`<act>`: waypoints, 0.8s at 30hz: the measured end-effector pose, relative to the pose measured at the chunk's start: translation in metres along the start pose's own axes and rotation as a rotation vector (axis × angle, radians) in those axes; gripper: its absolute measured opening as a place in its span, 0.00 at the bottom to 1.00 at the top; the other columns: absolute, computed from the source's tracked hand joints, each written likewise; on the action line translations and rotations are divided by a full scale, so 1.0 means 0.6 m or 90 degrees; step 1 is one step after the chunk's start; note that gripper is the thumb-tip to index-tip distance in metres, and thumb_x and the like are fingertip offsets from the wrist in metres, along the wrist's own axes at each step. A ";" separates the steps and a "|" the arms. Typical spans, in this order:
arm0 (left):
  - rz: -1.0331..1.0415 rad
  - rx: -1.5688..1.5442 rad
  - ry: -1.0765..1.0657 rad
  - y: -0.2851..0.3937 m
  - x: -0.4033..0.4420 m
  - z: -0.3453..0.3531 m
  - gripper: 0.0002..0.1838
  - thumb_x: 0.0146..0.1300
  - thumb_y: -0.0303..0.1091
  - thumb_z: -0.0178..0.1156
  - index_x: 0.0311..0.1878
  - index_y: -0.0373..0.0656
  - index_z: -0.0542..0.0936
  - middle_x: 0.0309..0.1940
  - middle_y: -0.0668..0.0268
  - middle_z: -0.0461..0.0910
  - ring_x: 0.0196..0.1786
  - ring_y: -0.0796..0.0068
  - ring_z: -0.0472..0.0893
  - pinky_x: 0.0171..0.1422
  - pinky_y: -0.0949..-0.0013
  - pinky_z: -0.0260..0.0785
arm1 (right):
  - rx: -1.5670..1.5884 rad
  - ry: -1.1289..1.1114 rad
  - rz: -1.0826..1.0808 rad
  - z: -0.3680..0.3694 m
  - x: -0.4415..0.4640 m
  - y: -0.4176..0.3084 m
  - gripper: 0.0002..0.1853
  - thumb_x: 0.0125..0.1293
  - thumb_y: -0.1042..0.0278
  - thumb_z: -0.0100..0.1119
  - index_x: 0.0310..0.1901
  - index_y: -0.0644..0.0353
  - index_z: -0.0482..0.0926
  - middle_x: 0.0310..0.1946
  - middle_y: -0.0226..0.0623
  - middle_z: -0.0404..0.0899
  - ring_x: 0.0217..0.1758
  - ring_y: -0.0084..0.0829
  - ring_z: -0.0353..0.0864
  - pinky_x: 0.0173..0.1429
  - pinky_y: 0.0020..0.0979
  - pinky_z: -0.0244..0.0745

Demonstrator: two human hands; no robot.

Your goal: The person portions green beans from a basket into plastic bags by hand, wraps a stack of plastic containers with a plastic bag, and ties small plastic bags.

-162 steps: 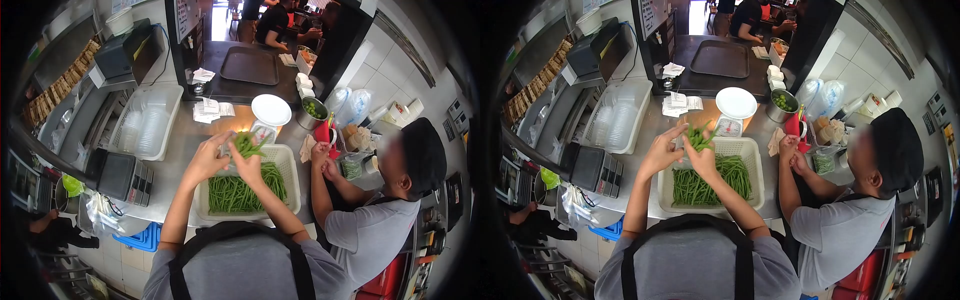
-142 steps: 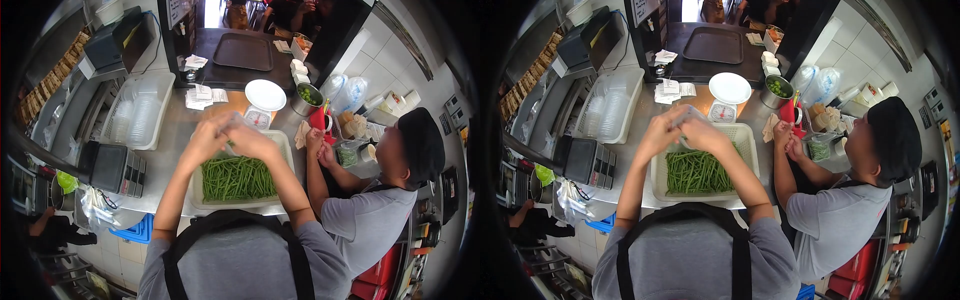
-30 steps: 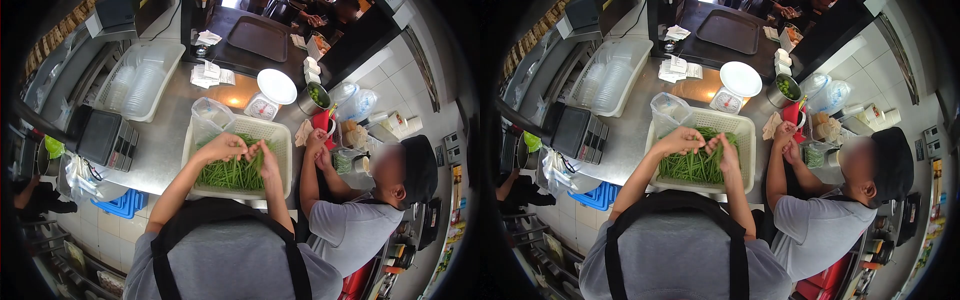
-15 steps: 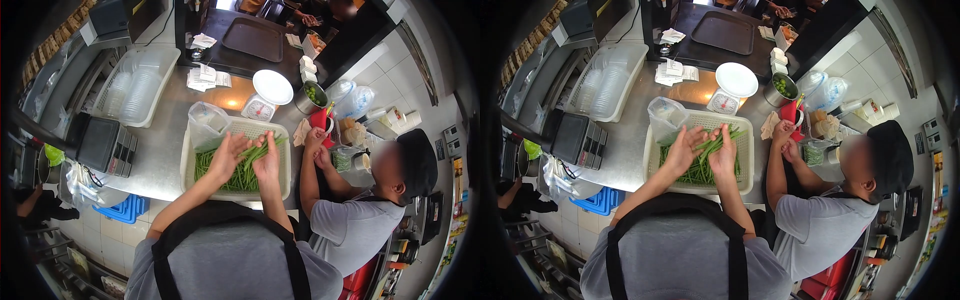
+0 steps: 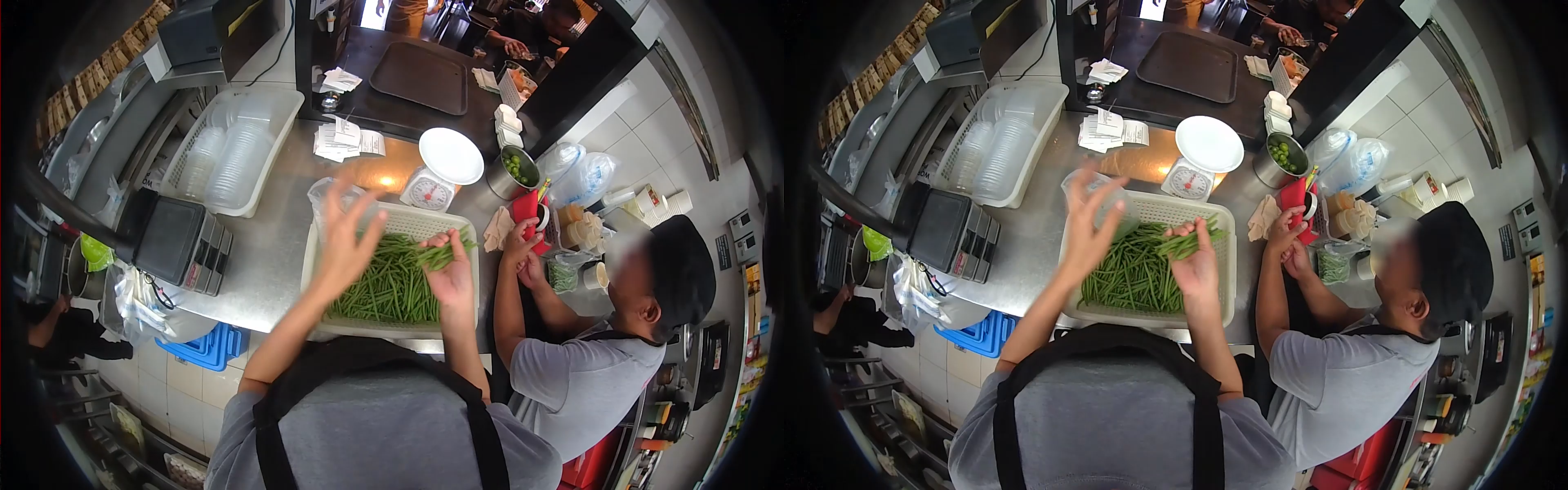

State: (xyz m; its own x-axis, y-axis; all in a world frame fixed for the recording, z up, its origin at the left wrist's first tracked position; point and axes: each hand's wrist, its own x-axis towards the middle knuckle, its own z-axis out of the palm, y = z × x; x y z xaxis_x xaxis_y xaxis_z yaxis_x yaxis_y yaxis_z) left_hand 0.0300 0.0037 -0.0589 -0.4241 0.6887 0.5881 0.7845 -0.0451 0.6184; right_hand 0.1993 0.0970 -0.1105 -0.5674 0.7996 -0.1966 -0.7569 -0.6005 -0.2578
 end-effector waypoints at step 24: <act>-0.184 -0.543 -0.389 -0.001 0.052 -0.071 0.39 0.47 0.14 0.53 0.67 0.32 0.56 0.69 0.50 0.52 0.30 0.72 0.83 0.34 0.76 0.75 | -0.984 -0.302 -0.317 0.121 0.036 0.097 0.11 0.67 0.71 0.47 0.48 0.65 0.64 0.45 0.44 0.72 0.51 0.39 0.73 0.52 0.39 0.67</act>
State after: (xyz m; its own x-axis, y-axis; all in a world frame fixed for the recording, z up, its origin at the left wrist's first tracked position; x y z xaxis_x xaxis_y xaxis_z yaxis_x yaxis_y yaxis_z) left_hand -0.0031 -0.0056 -0.0185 -0.0597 0.9870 0.1495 0.0187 -0.1486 0.9887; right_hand 0.1194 0.0794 -0.0614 -0.6466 0.6560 0.3893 -0.0406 0.4801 -0.8763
